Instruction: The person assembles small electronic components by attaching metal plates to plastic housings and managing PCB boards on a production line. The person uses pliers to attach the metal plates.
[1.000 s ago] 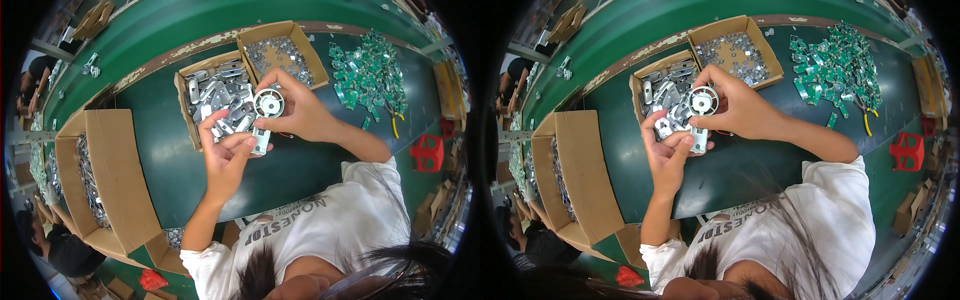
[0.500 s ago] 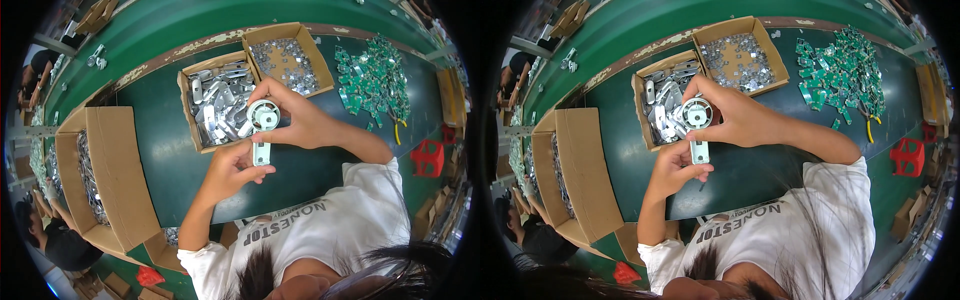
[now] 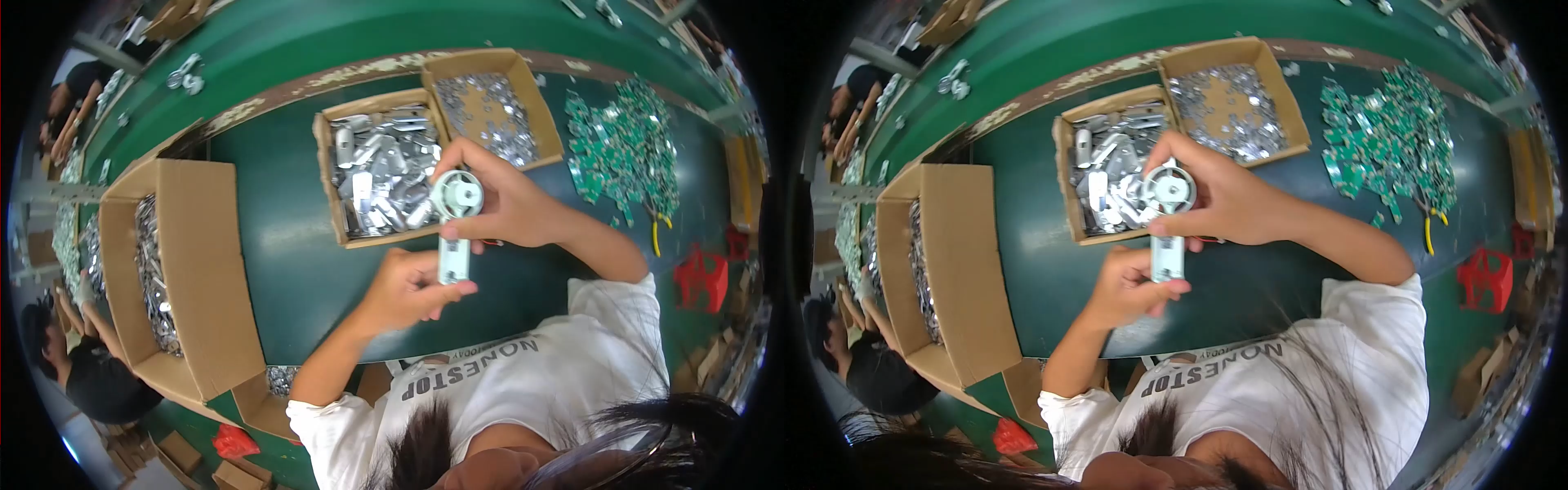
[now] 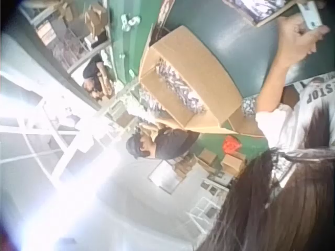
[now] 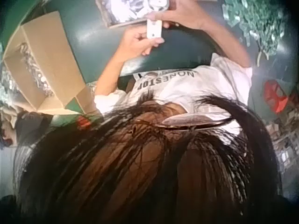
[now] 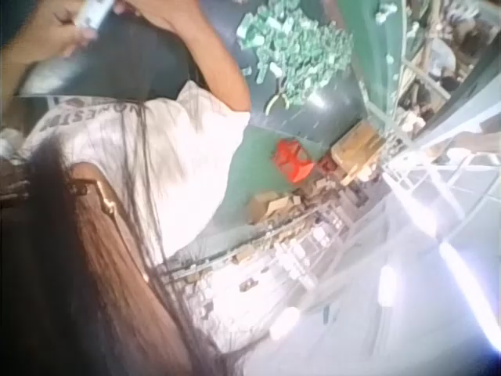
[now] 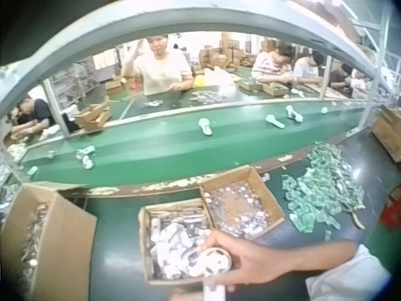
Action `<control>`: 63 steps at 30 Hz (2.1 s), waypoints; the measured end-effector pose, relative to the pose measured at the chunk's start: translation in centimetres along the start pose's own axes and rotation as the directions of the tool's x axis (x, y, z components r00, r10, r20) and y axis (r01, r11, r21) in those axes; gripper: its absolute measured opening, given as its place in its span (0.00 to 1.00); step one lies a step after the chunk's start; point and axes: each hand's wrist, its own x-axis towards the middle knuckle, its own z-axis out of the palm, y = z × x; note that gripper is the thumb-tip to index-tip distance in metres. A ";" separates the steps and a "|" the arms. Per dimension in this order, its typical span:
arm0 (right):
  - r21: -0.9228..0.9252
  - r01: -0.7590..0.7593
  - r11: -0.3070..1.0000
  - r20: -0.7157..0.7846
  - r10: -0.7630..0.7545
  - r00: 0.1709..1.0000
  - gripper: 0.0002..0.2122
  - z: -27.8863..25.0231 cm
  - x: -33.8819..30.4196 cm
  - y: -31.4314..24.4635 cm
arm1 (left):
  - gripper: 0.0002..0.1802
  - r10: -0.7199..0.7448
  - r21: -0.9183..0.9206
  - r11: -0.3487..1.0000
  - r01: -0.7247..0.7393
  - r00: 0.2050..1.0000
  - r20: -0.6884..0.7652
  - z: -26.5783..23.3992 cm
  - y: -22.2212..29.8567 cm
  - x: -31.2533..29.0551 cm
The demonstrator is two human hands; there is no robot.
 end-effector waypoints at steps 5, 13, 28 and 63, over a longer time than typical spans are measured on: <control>-0.519 0.061 0.852 0.085 -0.019 0.996 0.20 -5.3 9.4 -6.1 | 0.20 0.300 0.228 0.937 -0.266 0.945 -0.128 0.8 -1.1 -0.1; -0.385 -0.161 0.909 -0.794 -0.237 0.560 0.26 -25.2 29.5 -4.3 | 0.11 0.876 0.974 0.169 -0.152 0.476 -0.078 -2.1 0.2 0.8; -0.948 -0.122 0.293 -0.201 -0.259 0.945 0.07 -9.2 2.0 0.5 | 0.15 0.621 0.901 0.380 0.209 0.664 -0.416 -3.8 1.0 1.4; -0.675 0.534 0.509 0.013 -0.715 0.699 0.07 -0.4 0.5 3.0 | 0.08 0.050 -0.313 0.926 -0.210 0.891 -0.452 -0.3 -0.3 0.4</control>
